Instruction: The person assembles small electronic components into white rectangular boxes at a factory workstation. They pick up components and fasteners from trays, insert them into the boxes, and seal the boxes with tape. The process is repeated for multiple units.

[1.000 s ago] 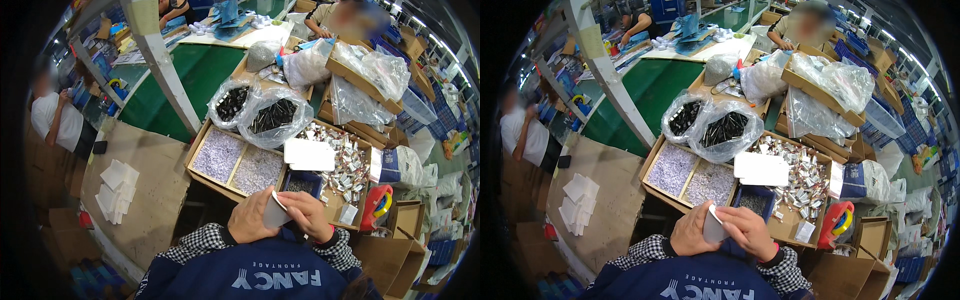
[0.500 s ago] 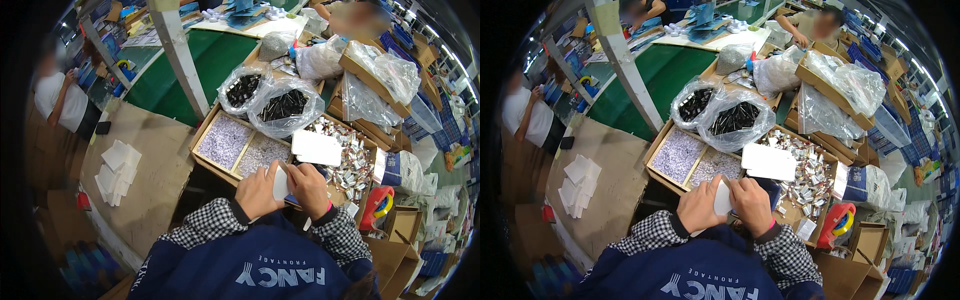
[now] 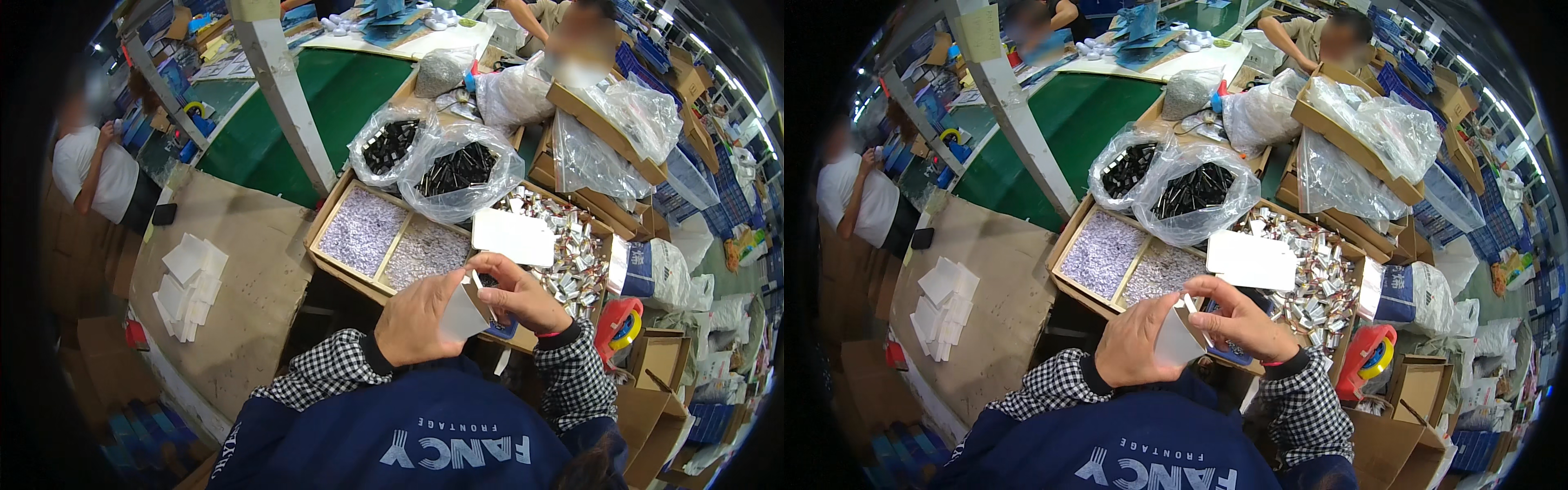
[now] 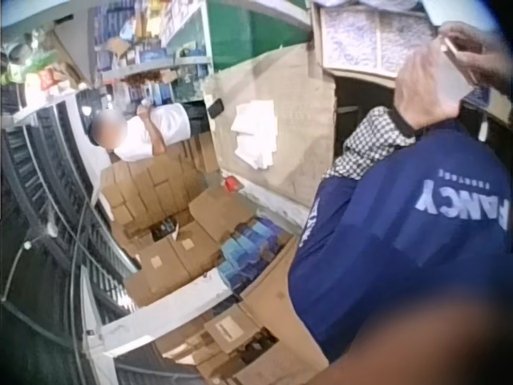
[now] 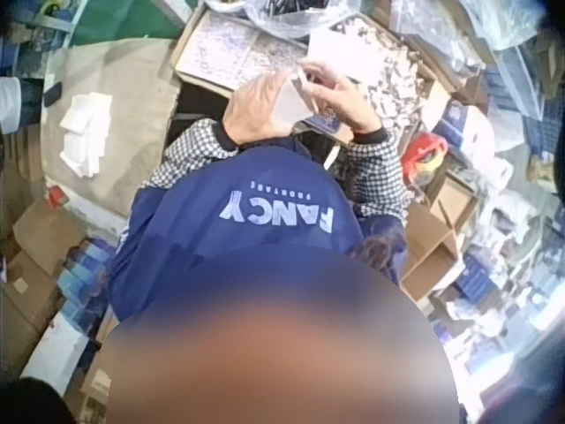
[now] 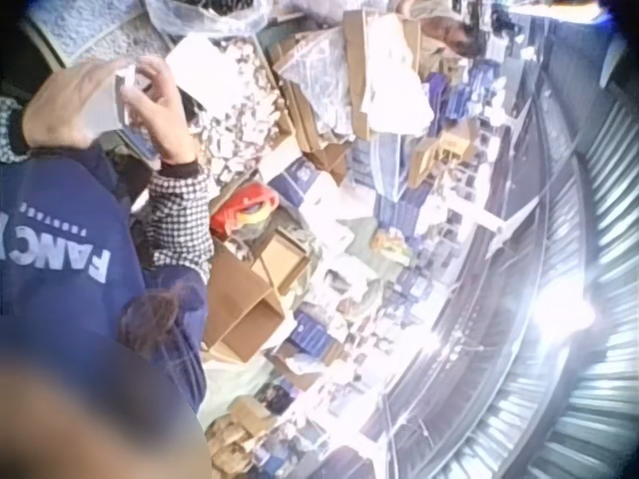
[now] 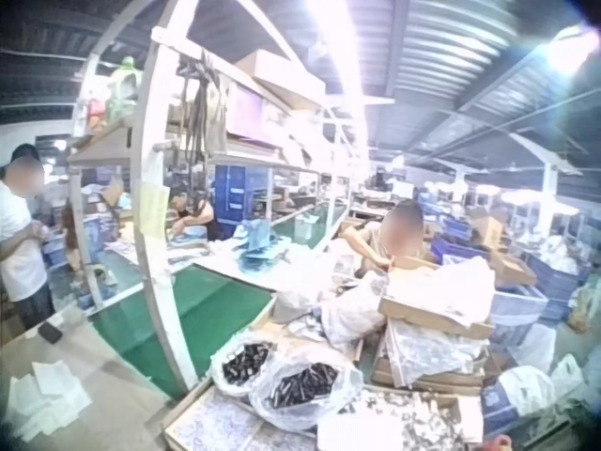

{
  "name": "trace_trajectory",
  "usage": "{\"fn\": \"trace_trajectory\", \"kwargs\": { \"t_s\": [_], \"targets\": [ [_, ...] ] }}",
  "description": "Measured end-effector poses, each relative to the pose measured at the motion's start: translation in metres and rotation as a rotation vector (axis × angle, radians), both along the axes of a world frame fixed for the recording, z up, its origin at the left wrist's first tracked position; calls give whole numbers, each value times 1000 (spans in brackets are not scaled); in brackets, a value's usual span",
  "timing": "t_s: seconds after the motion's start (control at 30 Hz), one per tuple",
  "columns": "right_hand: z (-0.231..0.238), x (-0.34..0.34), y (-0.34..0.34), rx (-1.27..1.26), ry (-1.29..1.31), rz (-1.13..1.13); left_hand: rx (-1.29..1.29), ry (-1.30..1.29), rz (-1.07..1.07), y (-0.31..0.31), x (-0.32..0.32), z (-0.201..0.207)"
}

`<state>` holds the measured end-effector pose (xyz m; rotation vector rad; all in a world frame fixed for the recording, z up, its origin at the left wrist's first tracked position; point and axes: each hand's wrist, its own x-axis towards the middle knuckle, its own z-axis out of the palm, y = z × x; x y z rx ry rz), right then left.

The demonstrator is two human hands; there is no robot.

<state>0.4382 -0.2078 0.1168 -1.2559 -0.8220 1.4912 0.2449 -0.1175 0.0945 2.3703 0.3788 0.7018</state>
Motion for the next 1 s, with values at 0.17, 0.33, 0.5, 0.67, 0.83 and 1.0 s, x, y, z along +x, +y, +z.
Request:
{"fn": "trace_trajectory", "kwargs": {
  "t_s": [0.17,0.33,0.5,0.67,0.83,1.0],
  "targets": [
    [8,-13,-4,31,69,20,-31,-36,0,-5,0,7],
    [5,-11,-8,-6,106,51,2,-65,10,-7,0,7],
    [-7,-20,-11,54,120,-33,-45,19,17,-6,-2,11],
    [-10,-24,-10,74,-26,-83,-3,-11,19,-6,-3,9],
    [-7,-21,-15,8,109,-84,-1,28,-15,-7,-3,3],
    [-11,-31,-14,137,5,-219,61,12,-12,-6,-3,3]
  ]
}}
